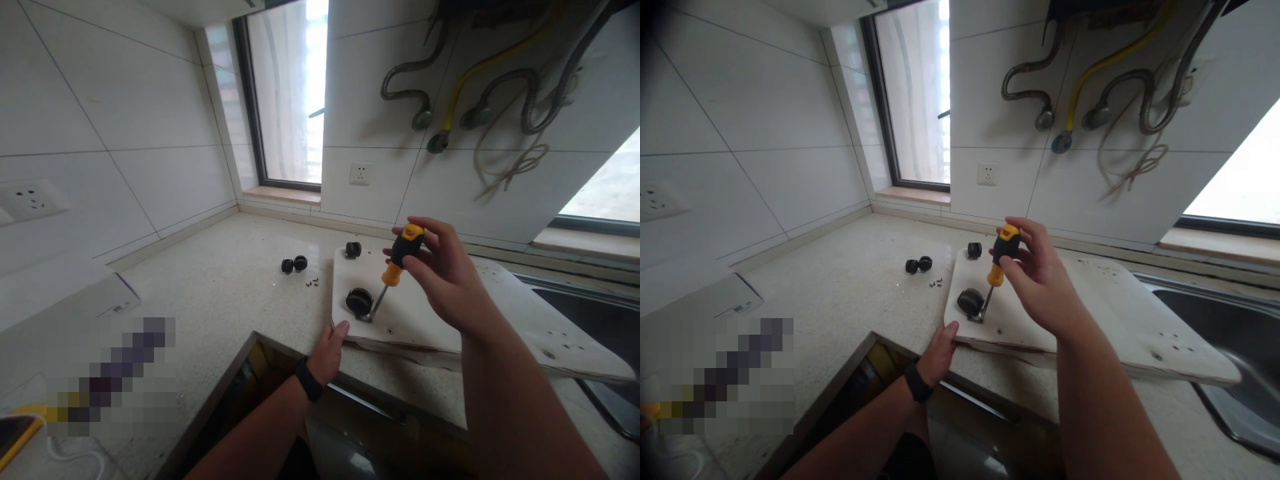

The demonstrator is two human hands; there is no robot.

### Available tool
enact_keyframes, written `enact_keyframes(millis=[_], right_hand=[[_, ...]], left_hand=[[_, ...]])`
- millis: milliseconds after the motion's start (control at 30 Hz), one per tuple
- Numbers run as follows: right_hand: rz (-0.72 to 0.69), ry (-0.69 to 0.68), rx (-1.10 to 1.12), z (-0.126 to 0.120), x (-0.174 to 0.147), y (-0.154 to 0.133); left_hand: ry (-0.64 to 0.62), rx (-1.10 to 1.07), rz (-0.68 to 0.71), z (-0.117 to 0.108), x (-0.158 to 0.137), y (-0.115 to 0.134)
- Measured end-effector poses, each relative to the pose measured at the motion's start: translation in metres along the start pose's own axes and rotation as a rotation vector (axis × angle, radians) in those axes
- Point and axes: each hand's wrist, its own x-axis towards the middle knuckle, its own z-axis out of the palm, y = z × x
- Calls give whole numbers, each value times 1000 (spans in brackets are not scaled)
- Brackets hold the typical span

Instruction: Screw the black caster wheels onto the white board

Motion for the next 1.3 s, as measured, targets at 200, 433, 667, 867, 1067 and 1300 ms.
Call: enact_keyframes(millis=[200, 433, 667, 867, 1067, 1300], right_hand=[[11, -25, 55, -1, 1, -3], [-24, 298, -248, 9, 2, 2], [-30, 35, -113, -3, 4, -3], [-21, -188, -113, -13, 7, -15], [-36, 135, -400, -6, 4, -10], [-2, 20, -346, -10, 3, -20]], left_hand=[[-2, 1, -4, -1, -1, -1], [5, 16, -6, 0, -1, 3], [36, 52, -19, 0, -2, 1], [70, 100, -33, -1, -3, 0], [72, 119, -44, 1, -4, 5], [74, 143, -44, 1, -5, 6]])
